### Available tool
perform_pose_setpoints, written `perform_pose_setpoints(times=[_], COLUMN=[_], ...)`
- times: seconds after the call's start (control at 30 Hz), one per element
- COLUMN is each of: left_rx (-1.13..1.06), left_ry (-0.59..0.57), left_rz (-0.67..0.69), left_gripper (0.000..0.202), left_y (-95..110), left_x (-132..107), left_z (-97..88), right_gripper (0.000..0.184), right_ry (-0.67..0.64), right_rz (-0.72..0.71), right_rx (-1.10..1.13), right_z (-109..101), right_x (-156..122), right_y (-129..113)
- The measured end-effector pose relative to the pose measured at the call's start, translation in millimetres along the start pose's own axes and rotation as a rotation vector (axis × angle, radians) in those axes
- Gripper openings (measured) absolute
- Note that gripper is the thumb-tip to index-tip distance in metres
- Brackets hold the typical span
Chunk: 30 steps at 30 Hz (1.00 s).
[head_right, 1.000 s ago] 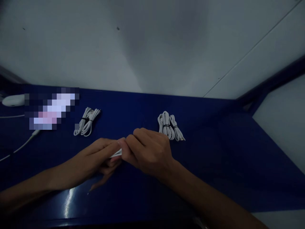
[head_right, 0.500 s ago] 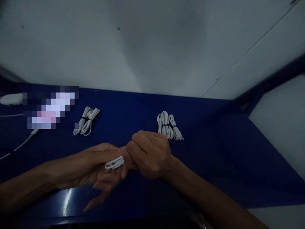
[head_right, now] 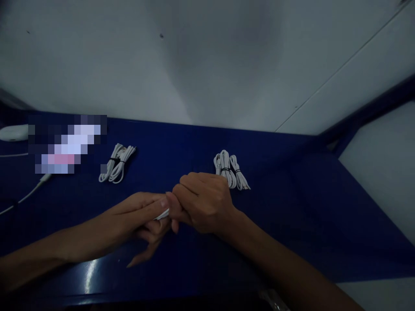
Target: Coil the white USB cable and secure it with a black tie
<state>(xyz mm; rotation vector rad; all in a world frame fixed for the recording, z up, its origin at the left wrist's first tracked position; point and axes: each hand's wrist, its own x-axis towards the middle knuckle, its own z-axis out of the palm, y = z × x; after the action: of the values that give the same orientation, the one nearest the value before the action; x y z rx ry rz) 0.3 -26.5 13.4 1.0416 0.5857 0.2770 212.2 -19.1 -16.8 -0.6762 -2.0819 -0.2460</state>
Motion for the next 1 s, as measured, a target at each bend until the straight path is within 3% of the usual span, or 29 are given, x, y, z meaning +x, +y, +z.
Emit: perform_pose_setpoints(times=[0.23,0.37,0.47,0.57,0.67,0.8,1.0], left_rx=[0.050,0.348,0.547,0.593,0.610,0.439,-0.096], left_ry=[-0.054,0.049,0.136,0.171,0.181,0.131,-0.110], left_rz=[-0.029,-0.009,-0.027,-0.009,0.113,0.044,-0.095], left_gripper=[0.042,0.046,0.051,0.048,0.039,0.041,0.042], left_y=[10.4,10.2,7.0,7.1,11.4,14.2,8.7], left_x=[-4.8,-9.3,-11.0,-10.1,-9.8,-9.5,0.2], left_z=[2.8,0.5,-0.9,-0.5,1.9,3.3,-4.8], right_gripper=[0.047,0.045,0.043,0.047,0.049,0.050,0.053], right_ry=[-0.008,-0.020,-0.102,-0.145,-0.078,0.019,0.020], right_rz=[0.011,0.020,0.040,0.080,0.111,0.071,-0.093], right_rx=[0.041,0.004,-0.067,-0.087,-0.051,-0.047,-0.083], right_z=[-7.2,-5.2,-4.5,-4.0,-3.7,-3.7,-3.6], right_x=[4.9,4.5,3.9,3.8,4.5,5.0,3.2], right_y=[-2.1,-1.2,-0.8,-2.3,-6.1,-9.2,-2.6])
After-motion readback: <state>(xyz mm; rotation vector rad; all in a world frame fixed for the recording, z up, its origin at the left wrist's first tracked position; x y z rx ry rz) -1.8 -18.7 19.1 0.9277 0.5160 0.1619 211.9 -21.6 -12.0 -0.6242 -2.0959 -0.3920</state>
